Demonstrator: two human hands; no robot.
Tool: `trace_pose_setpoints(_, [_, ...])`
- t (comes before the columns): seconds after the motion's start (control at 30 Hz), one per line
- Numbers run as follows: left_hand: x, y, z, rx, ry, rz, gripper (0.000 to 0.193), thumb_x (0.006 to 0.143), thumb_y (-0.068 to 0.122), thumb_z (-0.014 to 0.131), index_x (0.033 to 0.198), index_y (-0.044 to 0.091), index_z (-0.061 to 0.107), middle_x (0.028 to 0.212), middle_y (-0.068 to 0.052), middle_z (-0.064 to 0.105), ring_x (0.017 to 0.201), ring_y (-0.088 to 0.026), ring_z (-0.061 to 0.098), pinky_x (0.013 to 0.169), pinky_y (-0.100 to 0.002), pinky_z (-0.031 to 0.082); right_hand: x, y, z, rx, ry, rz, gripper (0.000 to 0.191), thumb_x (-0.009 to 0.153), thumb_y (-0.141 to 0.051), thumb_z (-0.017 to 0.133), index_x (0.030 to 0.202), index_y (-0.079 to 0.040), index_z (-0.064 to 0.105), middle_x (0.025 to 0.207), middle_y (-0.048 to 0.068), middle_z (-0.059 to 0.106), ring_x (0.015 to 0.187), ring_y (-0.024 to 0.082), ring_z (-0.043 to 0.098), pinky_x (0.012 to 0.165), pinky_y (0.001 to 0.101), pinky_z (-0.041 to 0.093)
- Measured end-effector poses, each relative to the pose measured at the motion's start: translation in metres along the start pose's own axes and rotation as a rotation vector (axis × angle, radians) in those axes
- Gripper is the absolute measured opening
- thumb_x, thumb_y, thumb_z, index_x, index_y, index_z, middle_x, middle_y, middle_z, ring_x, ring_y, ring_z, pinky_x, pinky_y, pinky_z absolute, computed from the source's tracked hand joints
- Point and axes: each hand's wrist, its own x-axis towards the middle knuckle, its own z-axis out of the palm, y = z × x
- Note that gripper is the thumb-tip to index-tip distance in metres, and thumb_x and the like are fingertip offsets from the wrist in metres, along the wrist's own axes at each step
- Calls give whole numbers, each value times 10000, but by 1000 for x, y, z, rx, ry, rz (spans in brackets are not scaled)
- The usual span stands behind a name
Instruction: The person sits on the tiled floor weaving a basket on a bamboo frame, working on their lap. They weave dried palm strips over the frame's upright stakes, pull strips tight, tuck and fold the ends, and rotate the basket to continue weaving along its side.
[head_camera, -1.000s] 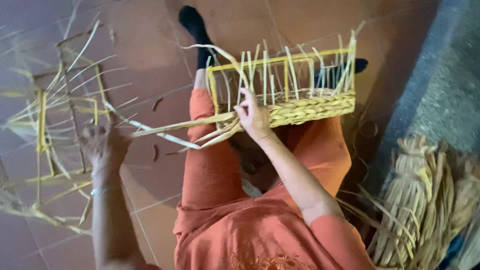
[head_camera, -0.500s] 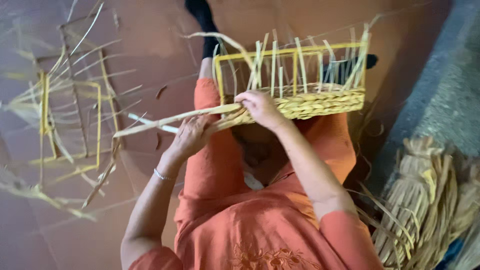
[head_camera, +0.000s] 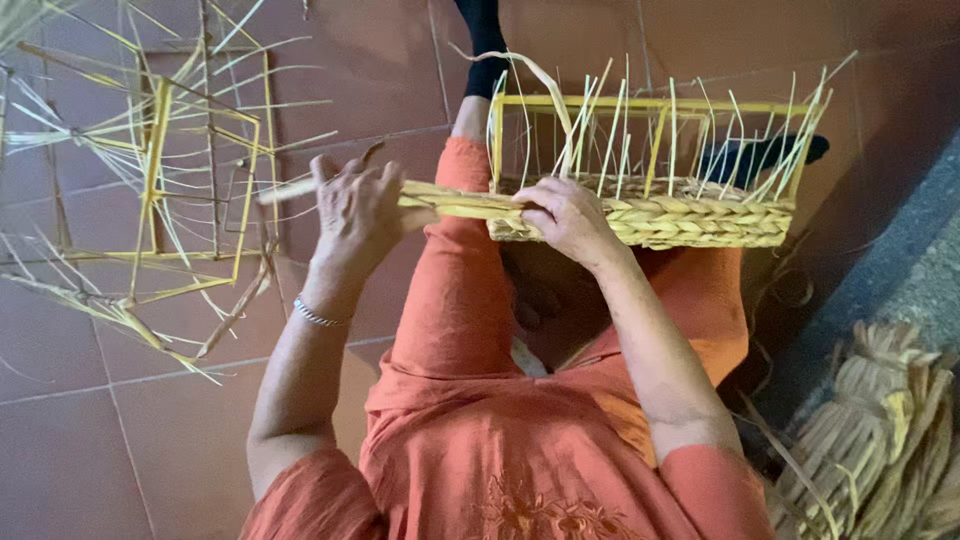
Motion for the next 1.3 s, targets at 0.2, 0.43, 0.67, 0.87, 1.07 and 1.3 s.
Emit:
trace_pose_setpoints(0.2, [-26, -45, -25, 18, 174, -50, 419, 944, 581, 800, 873, 188, 673, 914, 15, 692, 949, -210, 618, 1003, -460, 335, -2, 7, 6, -3, 46, -52, 228, 887, -166, 721, 1112, -136, 724, 989, 65, 677, 961, 299, 640, 840, 434, 522])
trace_pose_setpoints(0.43, [-25, -35, -30, 376, 409, -69, 356, 765, 146, 715, 1109, 229, 743, 1234, -47, 563, 1209, -221, 501, 1085, -502, 284, 1, -1, 4, 49, 84, -13, 213, 818, -168, 799, 956, -83, 661, 930, 75, 664, 909, 286, 653, 775, 417, 513])
trace_pose_setpoints(0.67, [-60, 46, 46, -222, 333, 231, 404, 903, 186, 746, 1295, 104, 692, 1414, -119, 543, 1339, -317, 471, 1141, -550, 306, 6, 2, 4, 196, 13, 221, 172, 899, -228, 783, 948, -103, 676, 792, 25, 706, 672, 149, 660, 634, 311, 522])
trace_pose_setpoints(0.87, [-32, 48, 78, -285, 213, 129, 341, 881, 196, 700, 1185, 42, 697, 1216, -115, 609, 1206, -306, 538, 1126, -596, 296, 8, 0, 6, 231, 88, 266, 171, 950, -226, 758, 1013, -93, 671, 825, 26, 706, 702, 130, 671, 641, 310, 547])
trace_pose_setpoints(1.07, [-16, 39, 80, -181, 141, 128, 133, 900, 144, 682, 1031, 135, 704, 979, -30, 629, 1036, -245, 566, 1140, -590, 280, 7, -15, -5, 215, -2, 223, 201, 889, -180, 752, 1069, -109, 697, 872, 20, 725, 731, 148, 669, 675, 314, 537])
trace_pose_setpoints(1.3, [-11, 32, 78, -207, 178, 135, 246, 832, 210, 740, 1066, 138, 718, 919, -27, 638, 974, -246, 583, 1046, -525, 346, 8, -6, 8, 116, 125, 226, 137, 958, -216, 773, 1040, -121, 718, 813, 38, 734, 646, 164, 686, 607, 347, 542])
